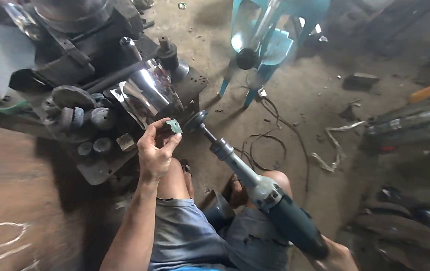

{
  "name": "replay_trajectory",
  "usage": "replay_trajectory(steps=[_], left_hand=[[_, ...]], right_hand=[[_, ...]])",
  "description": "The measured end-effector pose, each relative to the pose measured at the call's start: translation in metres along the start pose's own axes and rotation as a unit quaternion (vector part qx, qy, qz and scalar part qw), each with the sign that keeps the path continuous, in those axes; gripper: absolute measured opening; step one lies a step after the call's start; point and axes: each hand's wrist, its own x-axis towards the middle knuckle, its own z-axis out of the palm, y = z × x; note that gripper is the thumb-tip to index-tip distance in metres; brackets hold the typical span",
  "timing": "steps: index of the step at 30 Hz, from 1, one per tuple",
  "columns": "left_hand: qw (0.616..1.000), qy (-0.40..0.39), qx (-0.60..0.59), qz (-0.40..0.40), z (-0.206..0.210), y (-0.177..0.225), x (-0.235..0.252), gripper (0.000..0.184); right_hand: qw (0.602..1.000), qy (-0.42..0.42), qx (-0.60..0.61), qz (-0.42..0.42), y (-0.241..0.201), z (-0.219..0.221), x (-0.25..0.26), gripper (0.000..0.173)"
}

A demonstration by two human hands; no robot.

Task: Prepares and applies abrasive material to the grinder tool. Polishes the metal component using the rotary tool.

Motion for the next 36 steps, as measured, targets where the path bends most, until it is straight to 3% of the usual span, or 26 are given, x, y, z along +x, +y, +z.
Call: replay_trajectory(steps=[9, 13, 19, 27, 36], left_hand=[[1.000, -0.018, 0.002, -0.001, -0.007, -0.003, 0.000, 0.047], [0.998, -0.038, -0.016, -0.039, -0.010, -0.007, 0.000, 0.041], [0.996, -0.014, -0.009, -0.082, -0.007, -0.010, 0.000, 0.026], [0.983, 0.001, -0.097, -0.156, 0.000, -0.007, 0.001, 0.023], [0.984, 0.028, -0.070, -0.164, 0.005, 0.000, 0.003, 0.022]], right_hand=[[1.000, 0.012, 0.005, -0.007, 0.002, 0.001, 0.000, 0.039], [1.000, 0.005, 0.012, -0.002, 0.003, 0.002, 0.001, 0.040], [1.000, 0.001, 0.015, 0.005, 0.007, 0.003, 0.002, 0.043], [1.000, 0.009, 0.013, -0.006, 0.008, 0.004, 0.002, 0.043], [1.000, 0.006, 0.019, -0.004, 0.009, 0.003, 0.003, 0.043]])
